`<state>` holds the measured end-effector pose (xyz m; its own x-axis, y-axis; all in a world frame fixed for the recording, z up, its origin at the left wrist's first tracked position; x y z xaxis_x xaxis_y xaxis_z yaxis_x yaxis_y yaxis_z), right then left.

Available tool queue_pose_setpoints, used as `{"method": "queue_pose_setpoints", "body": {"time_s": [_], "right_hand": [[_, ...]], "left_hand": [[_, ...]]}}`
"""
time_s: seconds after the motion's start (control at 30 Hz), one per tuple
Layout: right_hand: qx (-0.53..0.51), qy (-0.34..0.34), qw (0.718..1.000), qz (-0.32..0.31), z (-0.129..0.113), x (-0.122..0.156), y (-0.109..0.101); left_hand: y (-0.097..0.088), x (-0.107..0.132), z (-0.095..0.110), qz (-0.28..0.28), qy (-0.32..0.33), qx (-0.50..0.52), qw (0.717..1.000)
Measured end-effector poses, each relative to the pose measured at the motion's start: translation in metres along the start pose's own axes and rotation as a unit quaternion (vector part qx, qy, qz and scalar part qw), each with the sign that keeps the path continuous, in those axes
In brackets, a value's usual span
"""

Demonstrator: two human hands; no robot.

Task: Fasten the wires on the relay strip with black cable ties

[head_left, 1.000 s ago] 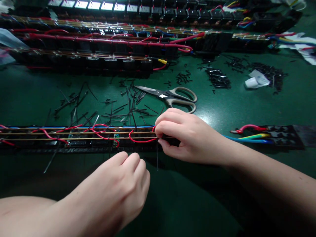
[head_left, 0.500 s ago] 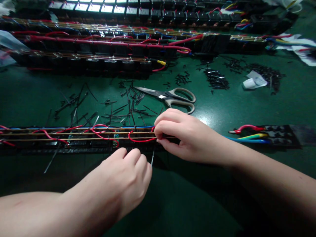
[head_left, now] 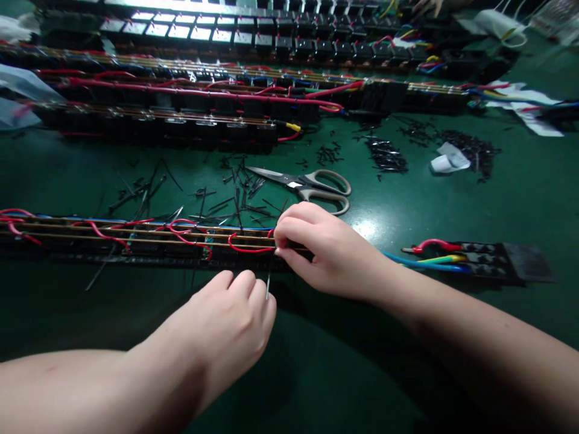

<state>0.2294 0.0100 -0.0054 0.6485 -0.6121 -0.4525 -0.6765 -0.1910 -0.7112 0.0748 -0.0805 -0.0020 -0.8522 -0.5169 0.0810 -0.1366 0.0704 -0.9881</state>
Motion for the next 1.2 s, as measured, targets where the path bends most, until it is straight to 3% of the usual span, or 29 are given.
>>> {"method": "queue_pose_setpoints", "body": {"time_s": [0.23, 0.4, 0.73, 0.83, 1.03, 1.2], "right_hand": [[0.020, -0.040, 0.999, 0.022, 0.005, -0.008, 0.006], [0.020, -0.087, 0.996, 0.018, 0.008, -0.020, 0.013], [0.008, -0.099, 0.995, -0.007, -0.002, -0.070, 0.056], [0.004, -0.085, 0.996, 0.011, -0.003, -0.077, 0.047], [0.028, -0.013, 0.992, 0.125, 0.012, -0.062, 0.000], [0.054, -0.044, 0.991, 0.117, 0.012, -0.031, 0.003]], "left_hand": [[-0.007, -0.004, 0.002, 0.014, -0.023, -0.009, 1.000], [-0.003, -0.005, 0.002, 0.032, -0.044, -0.004, 0.999], [0.000, -0.006, 0.000, 0.029, -0.073, 0.007, 0.997], [-0.001, -0.003, -0.006, 0.022, -0.079, 0.013, 0.997], [0.000, 0.003, -0.024, 0.015, -0.097, 0.011, 0.995], [0.006, 0.002, -0.033, 0.019, -0.097, 0.010, 0.995]]}}
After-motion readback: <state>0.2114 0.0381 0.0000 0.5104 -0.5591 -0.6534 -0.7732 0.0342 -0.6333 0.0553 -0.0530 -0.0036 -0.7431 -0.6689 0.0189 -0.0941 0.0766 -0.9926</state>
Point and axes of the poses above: each hand's wrist, its own x-axis away from the middle knuckle, its own y-axis out of the palm, z = x × y, the point moved 3 cm from there along -x, towards the middle knuckle, and after that the axes turned 10 degrees about z, right-handed, at the moved point
